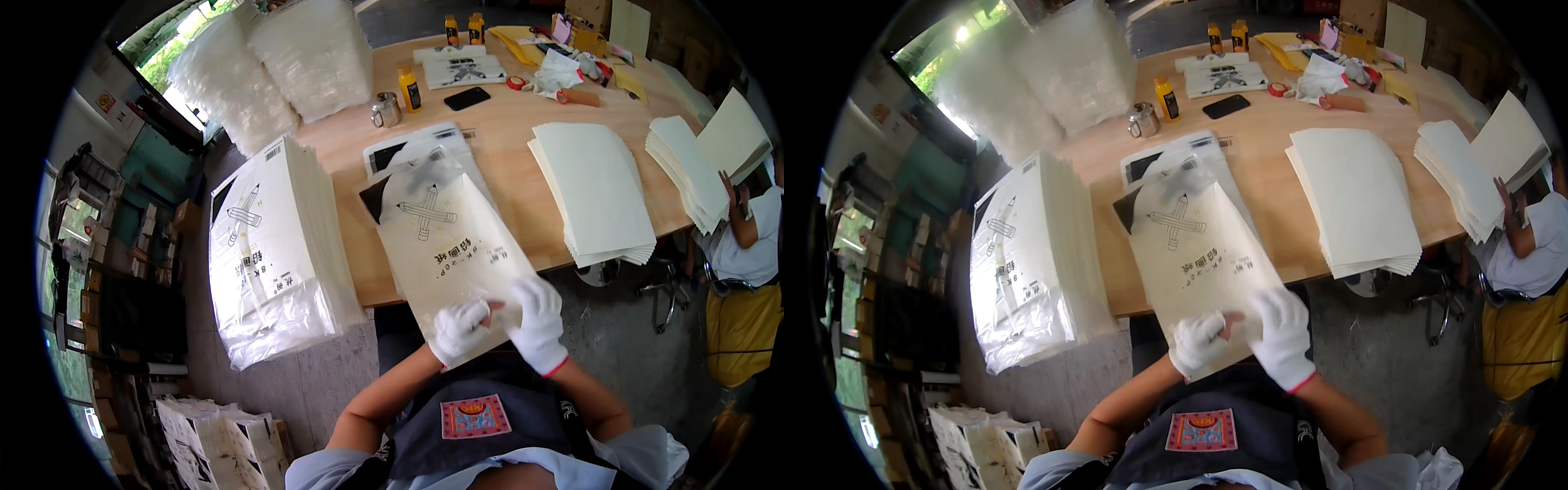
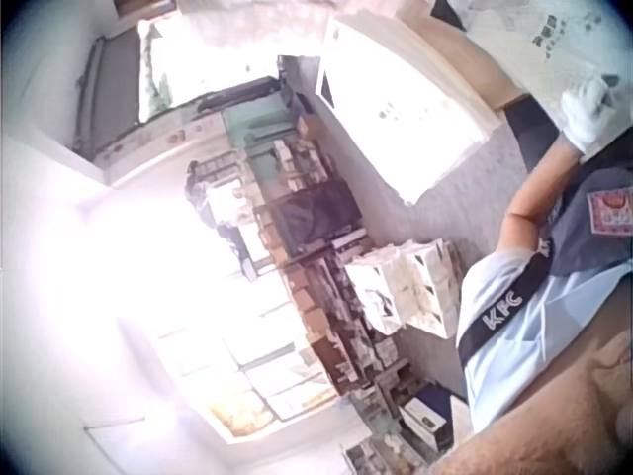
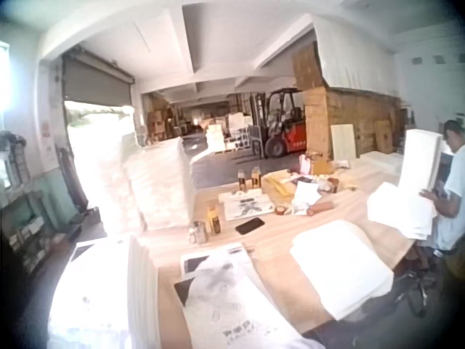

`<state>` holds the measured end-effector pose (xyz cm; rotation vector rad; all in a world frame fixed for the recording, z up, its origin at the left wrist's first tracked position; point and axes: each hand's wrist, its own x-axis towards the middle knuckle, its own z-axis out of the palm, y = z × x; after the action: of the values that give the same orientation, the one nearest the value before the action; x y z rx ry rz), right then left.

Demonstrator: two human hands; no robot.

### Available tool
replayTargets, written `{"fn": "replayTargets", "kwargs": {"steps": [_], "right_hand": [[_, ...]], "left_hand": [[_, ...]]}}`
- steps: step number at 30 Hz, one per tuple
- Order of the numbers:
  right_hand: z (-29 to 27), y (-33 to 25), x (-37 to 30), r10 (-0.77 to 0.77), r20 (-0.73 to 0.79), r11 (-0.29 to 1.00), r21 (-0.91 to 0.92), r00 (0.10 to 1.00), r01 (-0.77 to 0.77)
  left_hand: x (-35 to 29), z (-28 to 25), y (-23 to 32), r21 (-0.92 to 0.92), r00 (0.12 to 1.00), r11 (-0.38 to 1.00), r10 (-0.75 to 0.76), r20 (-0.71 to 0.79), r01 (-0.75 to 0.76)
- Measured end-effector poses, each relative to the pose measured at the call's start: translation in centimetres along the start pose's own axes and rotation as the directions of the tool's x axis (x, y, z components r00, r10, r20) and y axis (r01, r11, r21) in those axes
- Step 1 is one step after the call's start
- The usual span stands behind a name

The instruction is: The person repeatedly picks up stacks of white paper and places them into clear plastic packaging bags. They fold the top of the bags to seal the contents and place the finished packages onto a growing pile on the table.

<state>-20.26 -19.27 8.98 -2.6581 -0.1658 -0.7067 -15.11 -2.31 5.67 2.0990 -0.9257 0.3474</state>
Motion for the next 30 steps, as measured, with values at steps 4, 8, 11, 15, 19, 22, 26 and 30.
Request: {"fn": "replayTargets", "kwargs": {"steps": [4, 8, 11, 15, 19, 22, 26, 30], "right_hand": [[2.4, 5.2, -0.3, 0.357, 0.495, 0.928, -0.287, 0.792, -0.238], [2.7, 5.2, -1.8, 0.118, 0.373, 0.957, -0.289, 0.92, -0.005], [0.5, 2.7, -3.2, -0.012, 0.439, 0.969, -0.216, 0.898, 0.119], [-3.7, 1.9, -7.5, -0.174, 0.595, 0.943, -0.13, 0.785, 0.308], [-3.7, 1.8, -10.6, -0.146, 0.804, 0.977, 0.025, 0.576, 0.212], [-3.1, 1.9, -9.7, -0.297, 0.746, 0.937, 0.109, 0.596, 0.332], [-2.2, 1.6, -3.9, -0.412, 0.624, 0.858, 0.02, 0.664, 0.514], [0.0, 5.8, -2.3, -0.006, 0.334, 0.978, -0.196, 0.942, 0.075]], "left_hand": [[-4.4, 0.4, -0.9, 0.143, 0.994, 0.984, 0.103, 0.03, -0.106], [-7.7, -2.3, -6.0, 0.338, 0.907, 0.851, -0.319, -0.276, 0.403], [-11.3, -3.0, -4.9, -0.037, 0.713, 0.774, -0.599, -0.364, 0.632], [-14.6, -6.4, 2.3, -0.173, 0.786, 0.805, -0.592, -0.178, 0.567], [-15.5, -7.9, 4.6, -0.104, 0.839, 0.833, -0.542, 0.034, 0.543], [-15.2, -8.0, 3.9, -0.014, 0.863, 0.868, -0.492, 0.11, 0.497], [-10.8, -5.8, 1.0, 0.116, 0.922, 0.914, -0.388, -0.026, 0.388], [-7.8, -5.4, -2.4, 0.064, 0.746, 0.75, -0.638, -0.191, 0.658]]}}
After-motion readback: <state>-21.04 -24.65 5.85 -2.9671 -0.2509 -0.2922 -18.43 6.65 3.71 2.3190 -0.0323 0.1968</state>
